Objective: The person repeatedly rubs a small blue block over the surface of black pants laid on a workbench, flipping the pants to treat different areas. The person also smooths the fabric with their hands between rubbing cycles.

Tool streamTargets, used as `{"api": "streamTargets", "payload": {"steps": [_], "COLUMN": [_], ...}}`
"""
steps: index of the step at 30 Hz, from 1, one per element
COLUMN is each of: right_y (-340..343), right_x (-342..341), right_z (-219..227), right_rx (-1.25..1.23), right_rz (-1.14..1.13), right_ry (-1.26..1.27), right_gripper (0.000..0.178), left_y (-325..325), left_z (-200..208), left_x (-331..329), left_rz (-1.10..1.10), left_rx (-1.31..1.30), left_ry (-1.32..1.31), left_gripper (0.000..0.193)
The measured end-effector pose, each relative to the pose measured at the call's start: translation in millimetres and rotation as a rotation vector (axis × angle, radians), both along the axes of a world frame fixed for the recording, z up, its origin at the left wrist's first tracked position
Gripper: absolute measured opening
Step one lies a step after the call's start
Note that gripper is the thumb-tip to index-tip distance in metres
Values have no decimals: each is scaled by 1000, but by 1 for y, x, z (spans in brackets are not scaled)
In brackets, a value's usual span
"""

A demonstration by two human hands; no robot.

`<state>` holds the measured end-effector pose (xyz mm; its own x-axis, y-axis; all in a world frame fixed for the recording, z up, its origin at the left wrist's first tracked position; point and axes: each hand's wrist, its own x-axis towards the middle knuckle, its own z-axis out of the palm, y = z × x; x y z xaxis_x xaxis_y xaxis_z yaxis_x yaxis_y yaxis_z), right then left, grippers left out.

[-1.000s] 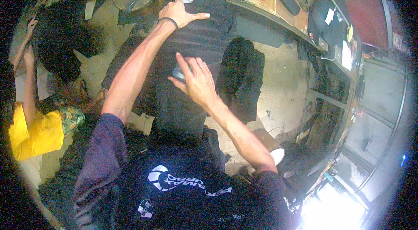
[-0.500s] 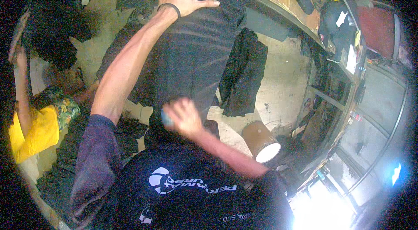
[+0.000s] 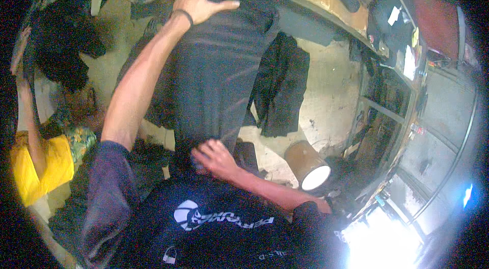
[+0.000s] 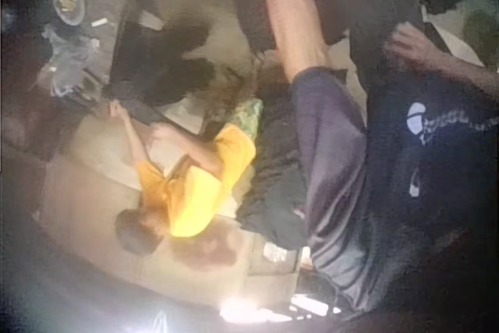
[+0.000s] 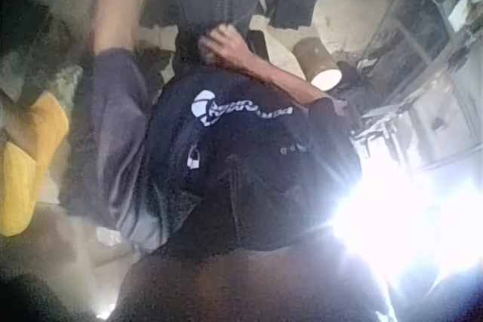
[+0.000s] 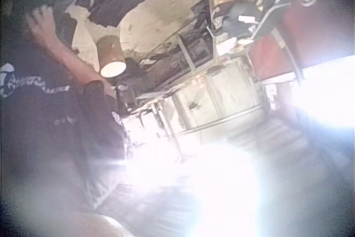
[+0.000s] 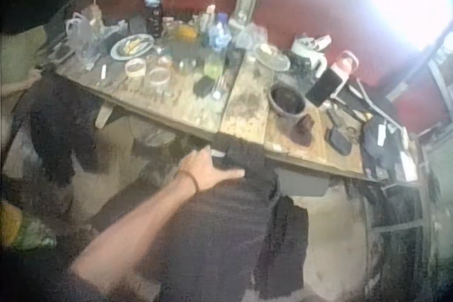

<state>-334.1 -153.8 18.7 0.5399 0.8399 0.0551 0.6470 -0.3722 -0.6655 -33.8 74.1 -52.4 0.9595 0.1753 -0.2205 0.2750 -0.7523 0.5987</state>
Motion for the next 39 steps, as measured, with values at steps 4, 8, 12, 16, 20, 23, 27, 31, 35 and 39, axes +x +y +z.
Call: {"api": "streamTargets", "payload": {"steps": [4,8,12,16,20,23,27,31,35,39], "right_y": [17,9,-54,-74,-21,10,-3,-36,-23,-13], "right_x": [118,112,-51,-39,174,225,87,7,120,98], "right_z": [-12,-59,-74,-68,-77,-99,-67,-40,-77,-95], "right_rx": [-31,-90,-139,-109,68,50,28,-45,38,23], "right_rz": [-221,-305,-79,-120,-81,-317,-349,-57,-249,-372], "right_ry": [-75,-136,68,230,-163,-262,-160,86,-207,-233], "right_gripper": [62,71,76,64,43,43,49,57,48,58], "left_y": [4,0,-36,-71,-59,-46,-35,-30,-17,-6], "left_z": [-5,3,7,-1,-10,-16,-20,-23,-28,-34], "left_x": [7,18,26,29,47,55,51,39,40,46], "left_rz": [8,-32,108,164,175,127,138,118,138,115], "left_rx": [29,48,320,171,58,83,68,29,-18,1], "left_ry": [-24,43,0,28,76,135,145,95,116,98], "left_gripper": [125,128,134,144,138,136,127,124,125,111]}}
